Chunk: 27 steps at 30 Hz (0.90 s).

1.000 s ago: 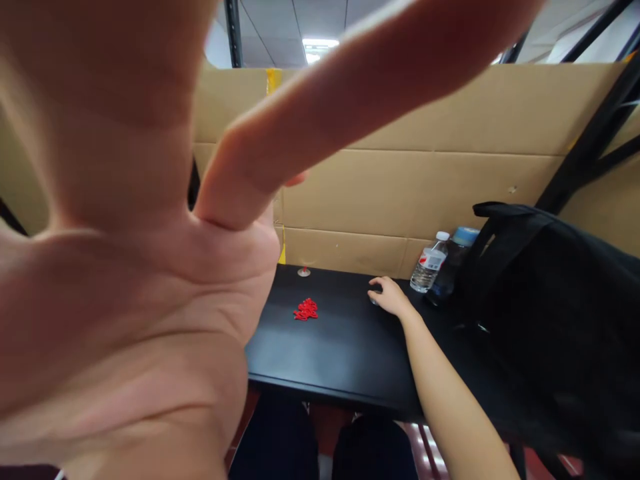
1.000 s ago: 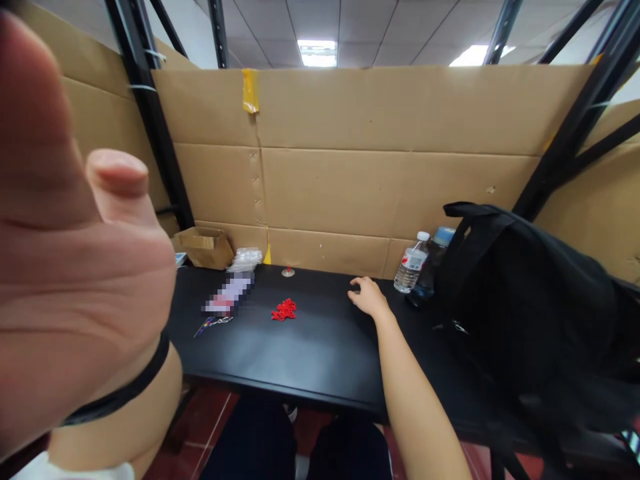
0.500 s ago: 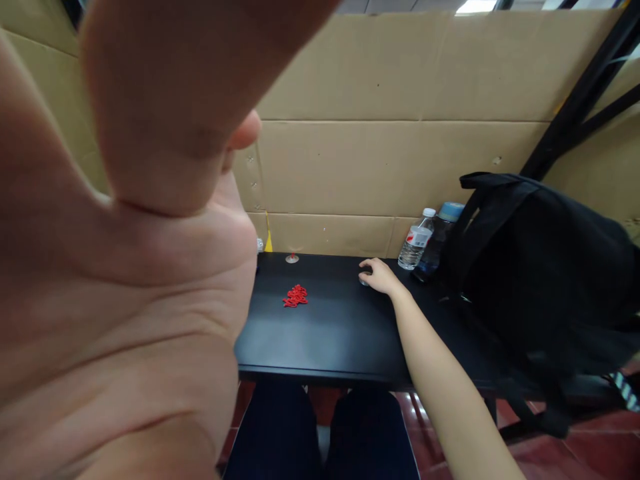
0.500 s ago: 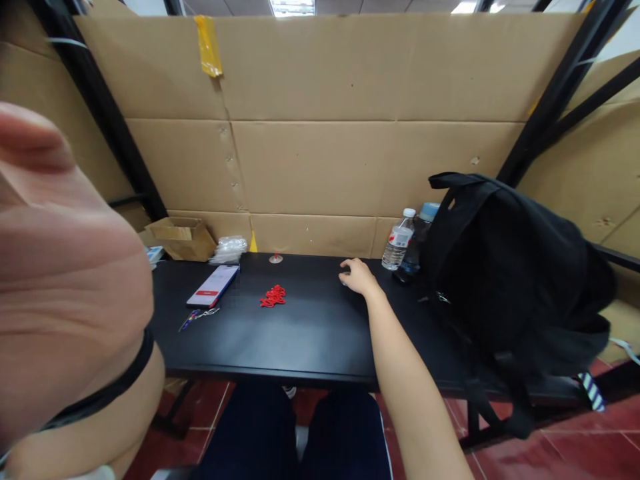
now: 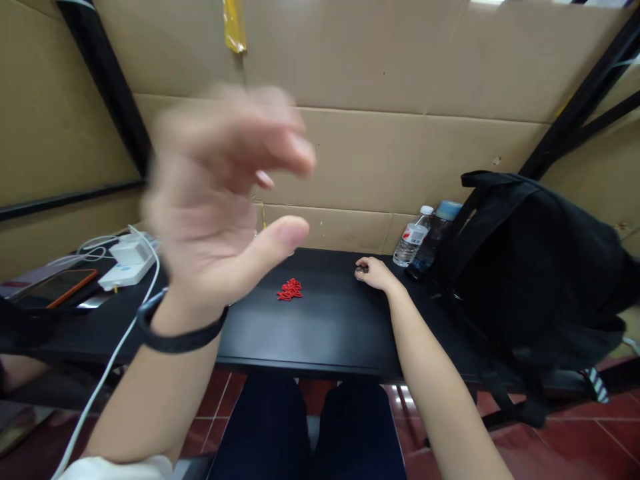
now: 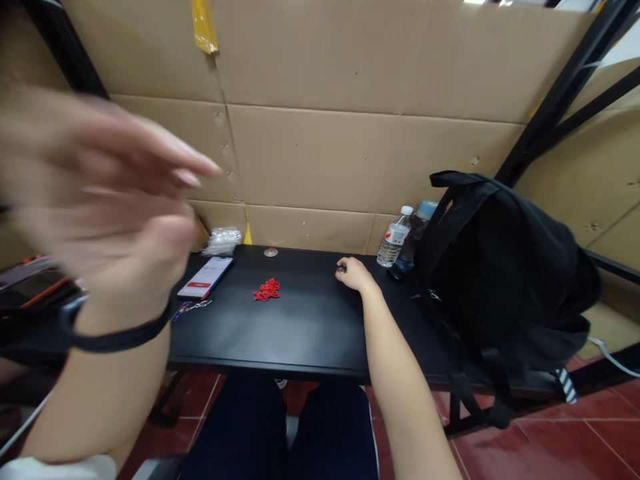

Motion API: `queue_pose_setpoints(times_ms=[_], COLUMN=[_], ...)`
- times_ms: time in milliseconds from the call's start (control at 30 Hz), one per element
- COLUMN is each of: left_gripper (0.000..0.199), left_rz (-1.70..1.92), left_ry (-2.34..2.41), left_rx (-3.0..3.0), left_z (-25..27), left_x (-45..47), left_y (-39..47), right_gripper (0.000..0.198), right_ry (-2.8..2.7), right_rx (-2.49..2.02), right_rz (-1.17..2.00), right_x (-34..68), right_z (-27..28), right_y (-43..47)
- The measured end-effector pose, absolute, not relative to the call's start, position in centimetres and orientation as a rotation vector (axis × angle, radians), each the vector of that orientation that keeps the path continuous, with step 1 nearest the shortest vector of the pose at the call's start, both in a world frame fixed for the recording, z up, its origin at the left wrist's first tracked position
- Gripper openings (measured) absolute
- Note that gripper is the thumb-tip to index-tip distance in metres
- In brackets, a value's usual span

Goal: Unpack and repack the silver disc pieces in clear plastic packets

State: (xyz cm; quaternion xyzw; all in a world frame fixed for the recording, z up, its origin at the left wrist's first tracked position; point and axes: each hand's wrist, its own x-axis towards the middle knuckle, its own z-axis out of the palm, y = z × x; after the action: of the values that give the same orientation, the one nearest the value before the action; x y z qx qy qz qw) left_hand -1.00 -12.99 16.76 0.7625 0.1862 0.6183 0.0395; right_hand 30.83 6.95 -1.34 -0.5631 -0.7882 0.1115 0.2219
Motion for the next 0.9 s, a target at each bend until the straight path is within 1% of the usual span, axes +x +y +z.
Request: queue_pose_setpoints(times_ms=[33,67,100,167,233,267,333,433,633,900], left_gripper=[0.04,0.029,0.023,0.022,0.023,0.024,0.027,0.027,0.034,0.018], left_rz=[1.779,1.595,1.354,0.861,0.555,0.508,0.576,0.6,0.561,0.598], left_ry=[0.638,0.721,0.806,0.927,1.033,1.083,1.126,1.031,1.015,1.15], left_rx=[2.422,2.512,2.581,2.588,2.445,2.372,2.301,2.335,2.451,2.549], left_z=[16.4,15.5,14.0,10.1,5.7,3.6,0.5,-1.5,-1.4,-1.7], left_x=[-1.3,-1.8,-2.4,-3.7,-5.1,-5.7,-6.9,-8.2,-8.4,-6.9], left_y=[-10.9,-8.6,-6.2,-1.4,2.4,3.8,5.5,6.0,5.6,5.5], right_gripper=[0.034,0.034,0.034,0.037,0.039,0.039,0.039,0.039,0.042,0.043], right_ry=[-2.178,-2.174,-2.169,-2.16,-2.167,-2.173,-2.17,-2.157,-2.145,-2.126], right_rx=[-1.554,-1.553,-1.553,-1.554,-1.548,-1.555,-1.55,-1.529,-1.556,-1.535], right_rz=[0.319,0.324,0.323,0.305,0.301,0.298,0.299,0.308,0.373,0.396], right_x=[30.9,30.9,31.0,31.0,31.1,31.1,31.2,31.5,32.1,32.4], right_z=[-1.3,-1.3,-1.3,-1.3,-1.3,-1.4,-1.5,-1.8,-2.0,-1.8], right_y=[6.9,6.8,6.8,6.6,6.6,6.6,6.8,7.3,7.7,7.7])
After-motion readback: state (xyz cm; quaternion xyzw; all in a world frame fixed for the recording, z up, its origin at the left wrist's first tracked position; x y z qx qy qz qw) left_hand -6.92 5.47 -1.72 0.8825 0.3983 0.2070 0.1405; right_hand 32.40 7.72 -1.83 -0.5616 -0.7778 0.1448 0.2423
